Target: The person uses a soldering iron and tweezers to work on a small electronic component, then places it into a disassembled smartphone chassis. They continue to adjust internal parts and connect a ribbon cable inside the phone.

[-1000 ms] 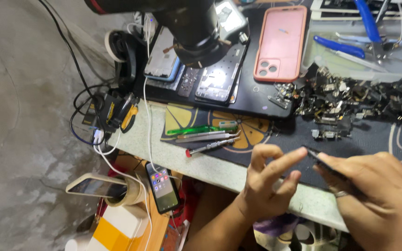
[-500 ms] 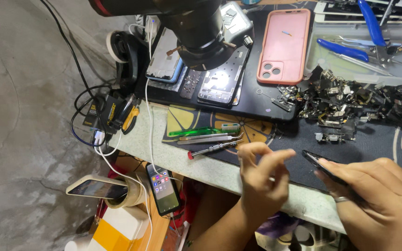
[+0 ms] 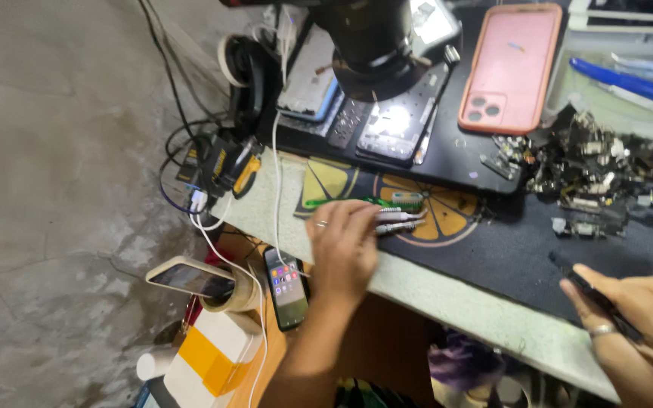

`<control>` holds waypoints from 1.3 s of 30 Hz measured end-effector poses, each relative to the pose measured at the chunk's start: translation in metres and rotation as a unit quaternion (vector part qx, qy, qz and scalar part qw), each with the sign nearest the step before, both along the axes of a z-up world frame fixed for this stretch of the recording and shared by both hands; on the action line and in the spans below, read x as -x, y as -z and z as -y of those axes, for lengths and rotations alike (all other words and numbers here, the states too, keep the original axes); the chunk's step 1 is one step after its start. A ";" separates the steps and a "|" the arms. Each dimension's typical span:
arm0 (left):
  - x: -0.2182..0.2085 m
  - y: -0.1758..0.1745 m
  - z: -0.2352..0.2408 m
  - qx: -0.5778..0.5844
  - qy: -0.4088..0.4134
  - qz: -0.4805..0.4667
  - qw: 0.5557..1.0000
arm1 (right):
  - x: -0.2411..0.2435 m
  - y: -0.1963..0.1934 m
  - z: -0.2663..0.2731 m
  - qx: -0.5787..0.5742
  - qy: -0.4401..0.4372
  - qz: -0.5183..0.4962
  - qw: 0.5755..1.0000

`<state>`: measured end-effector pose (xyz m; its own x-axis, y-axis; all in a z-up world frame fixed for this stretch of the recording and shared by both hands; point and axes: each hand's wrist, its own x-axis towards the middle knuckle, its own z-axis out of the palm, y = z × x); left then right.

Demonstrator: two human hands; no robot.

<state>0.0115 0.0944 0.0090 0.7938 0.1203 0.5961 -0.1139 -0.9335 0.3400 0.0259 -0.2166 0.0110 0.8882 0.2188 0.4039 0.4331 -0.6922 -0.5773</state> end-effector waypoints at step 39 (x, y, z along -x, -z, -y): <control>0.002 -0.027 0.085 0.244 0.214 -0.038 0.945 | 0.002 0.006 0.026 -0.029 0.052 0.007 0.998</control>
<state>0.0096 0.0096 0.0364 0.8700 0.0252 0.4925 -0.4035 -0.5376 0.7404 0.0236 -0.2431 0.0050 0.8990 0.1015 0.4260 0.3692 -0.6987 -0.6127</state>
